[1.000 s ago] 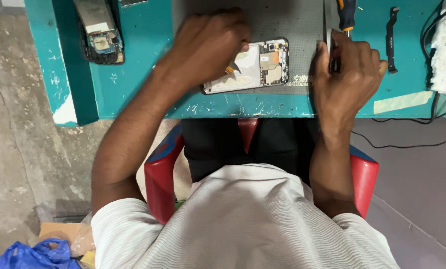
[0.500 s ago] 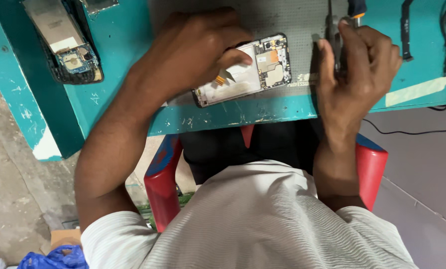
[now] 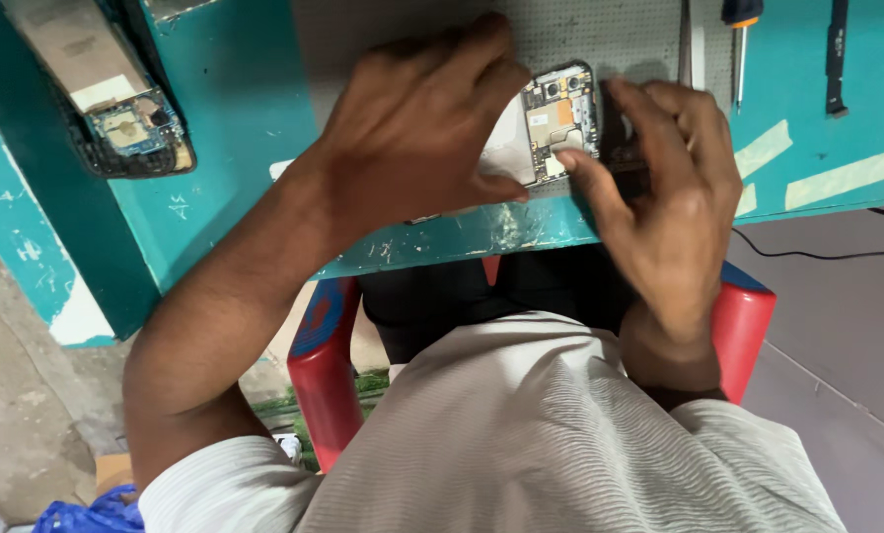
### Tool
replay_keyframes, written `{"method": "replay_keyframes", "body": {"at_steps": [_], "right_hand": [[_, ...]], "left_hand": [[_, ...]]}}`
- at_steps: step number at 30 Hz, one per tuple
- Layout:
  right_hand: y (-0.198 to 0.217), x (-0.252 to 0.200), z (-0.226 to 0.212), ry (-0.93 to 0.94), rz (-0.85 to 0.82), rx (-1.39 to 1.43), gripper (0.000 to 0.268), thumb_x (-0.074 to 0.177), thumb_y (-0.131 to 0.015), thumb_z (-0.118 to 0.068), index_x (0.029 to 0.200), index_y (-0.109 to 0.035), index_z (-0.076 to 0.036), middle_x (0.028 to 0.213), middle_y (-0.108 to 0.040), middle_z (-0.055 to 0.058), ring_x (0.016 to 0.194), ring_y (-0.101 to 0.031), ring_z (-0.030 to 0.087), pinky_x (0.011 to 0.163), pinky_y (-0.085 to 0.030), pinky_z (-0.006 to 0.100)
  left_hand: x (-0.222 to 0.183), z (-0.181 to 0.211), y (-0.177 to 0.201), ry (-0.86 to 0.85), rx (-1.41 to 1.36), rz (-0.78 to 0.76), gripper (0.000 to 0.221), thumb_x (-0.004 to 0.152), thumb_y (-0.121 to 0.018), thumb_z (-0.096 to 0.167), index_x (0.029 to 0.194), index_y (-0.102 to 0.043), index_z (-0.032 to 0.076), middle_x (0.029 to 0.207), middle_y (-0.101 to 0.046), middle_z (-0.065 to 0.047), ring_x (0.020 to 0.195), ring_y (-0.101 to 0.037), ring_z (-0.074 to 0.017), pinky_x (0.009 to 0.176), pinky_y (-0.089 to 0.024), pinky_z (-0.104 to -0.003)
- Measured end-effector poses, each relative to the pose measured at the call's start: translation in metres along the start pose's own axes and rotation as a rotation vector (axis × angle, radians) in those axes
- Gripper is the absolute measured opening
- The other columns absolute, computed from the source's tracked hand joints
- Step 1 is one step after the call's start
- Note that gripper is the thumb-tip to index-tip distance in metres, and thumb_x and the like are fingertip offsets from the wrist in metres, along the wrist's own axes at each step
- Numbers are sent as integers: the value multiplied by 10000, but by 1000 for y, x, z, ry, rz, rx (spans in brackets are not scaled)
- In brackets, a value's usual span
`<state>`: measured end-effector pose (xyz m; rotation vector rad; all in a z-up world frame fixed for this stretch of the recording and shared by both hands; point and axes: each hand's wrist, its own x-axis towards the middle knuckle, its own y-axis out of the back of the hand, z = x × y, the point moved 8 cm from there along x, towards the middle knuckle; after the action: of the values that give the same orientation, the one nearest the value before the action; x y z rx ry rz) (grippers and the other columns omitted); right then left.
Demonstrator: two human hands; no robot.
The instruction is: The person uses tweezers to remove a small component from a disassembled smartphone and then uses a screwdriver to tighten screws on the device's internal frame. The work is performed on a teal workbench with other phone parts visible nearby.
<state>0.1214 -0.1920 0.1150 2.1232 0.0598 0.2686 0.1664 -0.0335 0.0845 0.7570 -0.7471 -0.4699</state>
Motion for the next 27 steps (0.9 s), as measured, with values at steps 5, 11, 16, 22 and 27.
{"method": "replay_keyframes", "body": {"at_steps": [5, 11, 16, 22, 27], "right_hand": [[-7, -23, 13, -59, 33, 142, 470, 908, -912, -45, 1303, -663, 10, 1230, -607, 141, 1046, -648, 210, 845, -568, 317], [-9, -27, 39, -190, 127, 614, 382, 947, -940, -15, 1251, -711, 20, 1084, -720, 52, 917, -656, 96, 827, -542, 206], [30, 4, 48, -127, 200, 651, 293, 918, -899, 3, 1171, -753, 27, 966, -683, 35, 776, -580, 59, 659, -426, 178], [39, 83, 18, 127, 52, 803, 227, 999, -862, 36, 1198, -751, 40, 935, -670, 46, 733, -563, 51, 631, -403, 173], [31, 109, -1, 221, -42, 708, 264, 984, -846, 54, 1223, -738, 32, 891, -639, 31, 677, -517, 36, 586, -358, 168]], "left_hand": [[2, -3, -6, 166, -135, -86, 714, 708, -987, 407, 1150, -582, 21, 1136, -651, -160, 884, -710, -322, 737, -555, -444], [5, -2, -8, 485, -460, -301, 498, 902, -866, 291, 1189, -549, 36, 947, -764, -165, 818, -783, -269, 704, -540, -392], [9, 14, 1, 359, -751, -195, 421, 1068, -746, 294, 1292, -538, 6, 1011, -758, -101, 855, -723, -144, 675, -543, -292], [23, -4, -10, 465, -1063, -18, 432, 1076, -621, 356, 1319, -578, 2, 1010, -736, -52, 887, -739, -94, 745, -639, -242], [12, -16, -25, 439, -1254, 189, 433, 1130, -602, 280, 1425, -538, -30, 1255, -699, -89, 1145, -670, -116, 993, -579, -290]]}}
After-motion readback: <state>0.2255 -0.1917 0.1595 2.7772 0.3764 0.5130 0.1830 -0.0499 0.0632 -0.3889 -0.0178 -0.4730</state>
